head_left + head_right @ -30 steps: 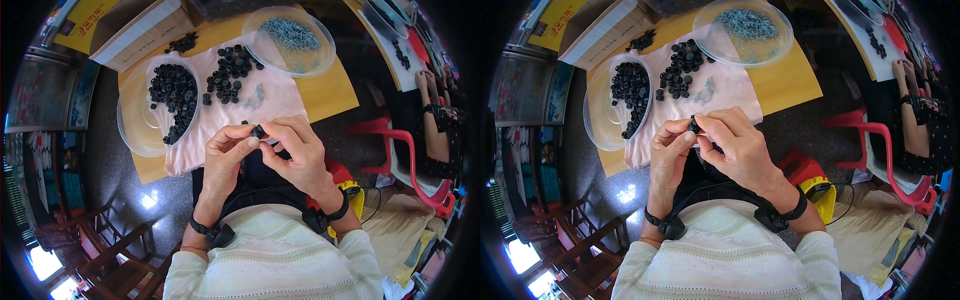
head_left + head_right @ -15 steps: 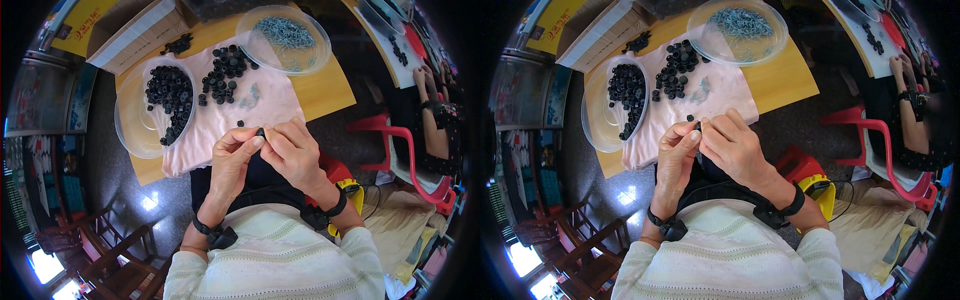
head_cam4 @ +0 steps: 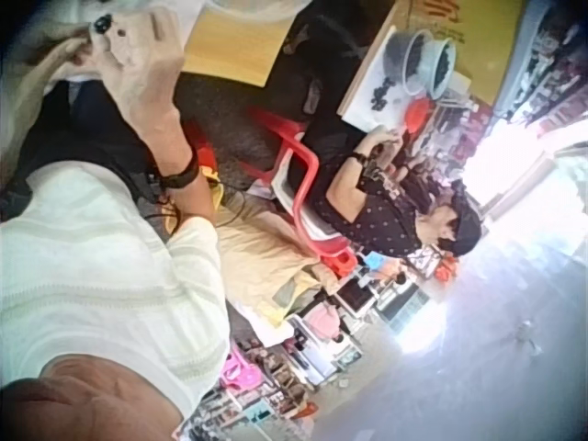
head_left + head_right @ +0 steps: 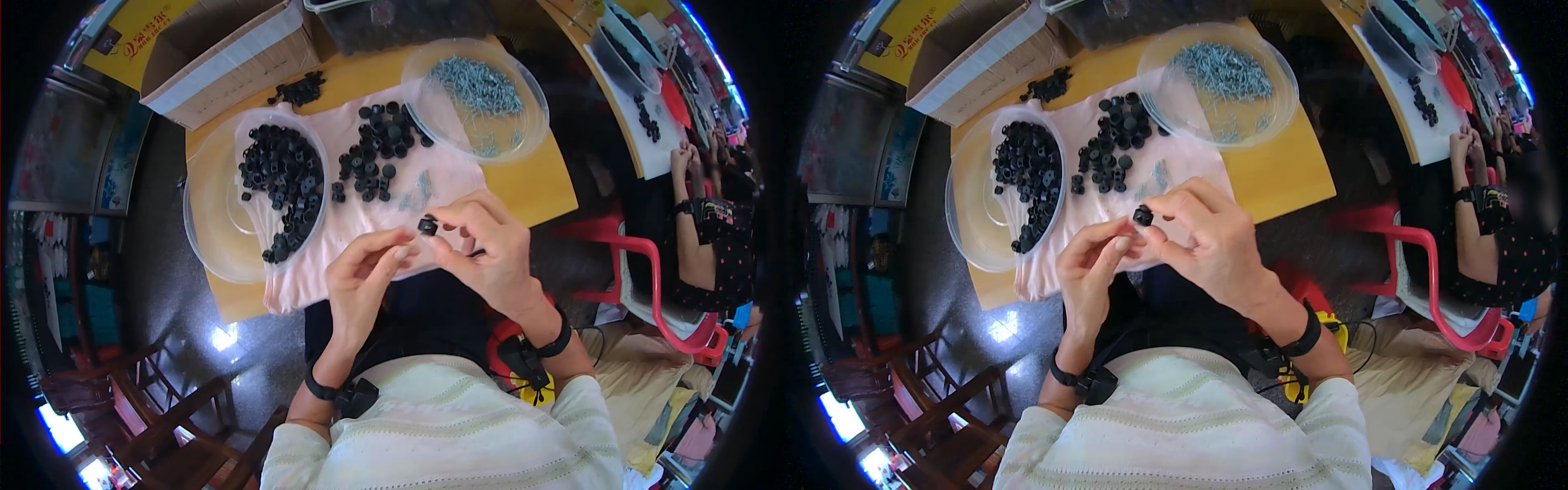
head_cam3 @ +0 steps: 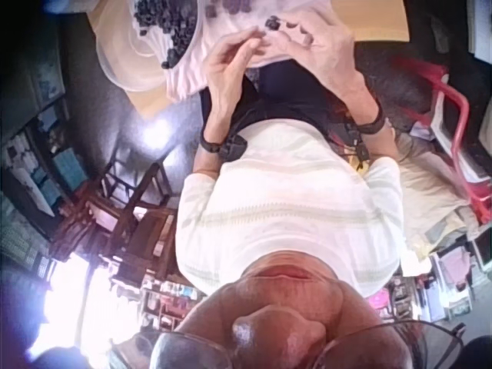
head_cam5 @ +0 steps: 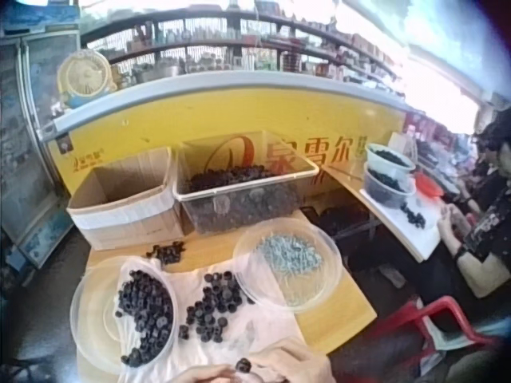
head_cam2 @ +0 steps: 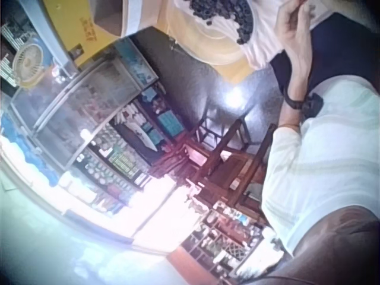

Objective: Assembling small black plastic parts by hand at a workbench.

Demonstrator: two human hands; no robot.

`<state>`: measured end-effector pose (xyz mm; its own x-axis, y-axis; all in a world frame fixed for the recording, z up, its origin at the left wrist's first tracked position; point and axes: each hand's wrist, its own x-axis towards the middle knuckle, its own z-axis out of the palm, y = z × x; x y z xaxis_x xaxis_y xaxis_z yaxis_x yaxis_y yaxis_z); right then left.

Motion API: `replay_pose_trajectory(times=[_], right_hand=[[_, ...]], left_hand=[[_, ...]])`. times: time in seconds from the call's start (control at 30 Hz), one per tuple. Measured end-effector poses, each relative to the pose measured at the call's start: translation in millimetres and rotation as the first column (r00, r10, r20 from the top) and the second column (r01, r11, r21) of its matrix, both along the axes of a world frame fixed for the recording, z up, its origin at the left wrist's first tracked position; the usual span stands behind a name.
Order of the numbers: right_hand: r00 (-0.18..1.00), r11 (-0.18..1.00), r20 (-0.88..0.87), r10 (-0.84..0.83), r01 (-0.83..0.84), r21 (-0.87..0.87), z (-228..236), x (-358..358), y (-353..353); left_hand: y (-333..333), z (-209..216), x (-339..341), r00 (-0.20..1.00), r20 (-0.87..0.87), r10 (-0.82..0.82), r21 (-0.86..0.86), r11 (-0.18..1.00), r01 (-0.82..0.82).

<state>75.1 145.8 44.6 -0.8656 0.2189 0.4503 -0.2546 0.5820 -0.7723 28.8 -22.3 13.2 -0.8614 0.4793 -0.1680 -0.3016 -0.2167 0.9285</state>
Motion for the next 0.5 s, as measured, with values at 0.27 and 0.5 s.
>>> replay_pose_trajectory(times=[0.27, 0.5], right_hand=[[0.953, 0.965, -0.166, -0.253, 0.261, 0.029, 36.8, -96.8, 71.9], [0.843, 0.77, -0.402, -0.357, 0.509, 0.385, 83.7, -201.4, 134.0]], left_hand=[[-16.3, -13.7, -16.9, 0.784, -0.617, -0.072, -0.466, 0.836, -0.29], [1.8, -10.2, -33.3, 0.671, -0.719, -0.182, -0.509, 0.795, -0.33]])
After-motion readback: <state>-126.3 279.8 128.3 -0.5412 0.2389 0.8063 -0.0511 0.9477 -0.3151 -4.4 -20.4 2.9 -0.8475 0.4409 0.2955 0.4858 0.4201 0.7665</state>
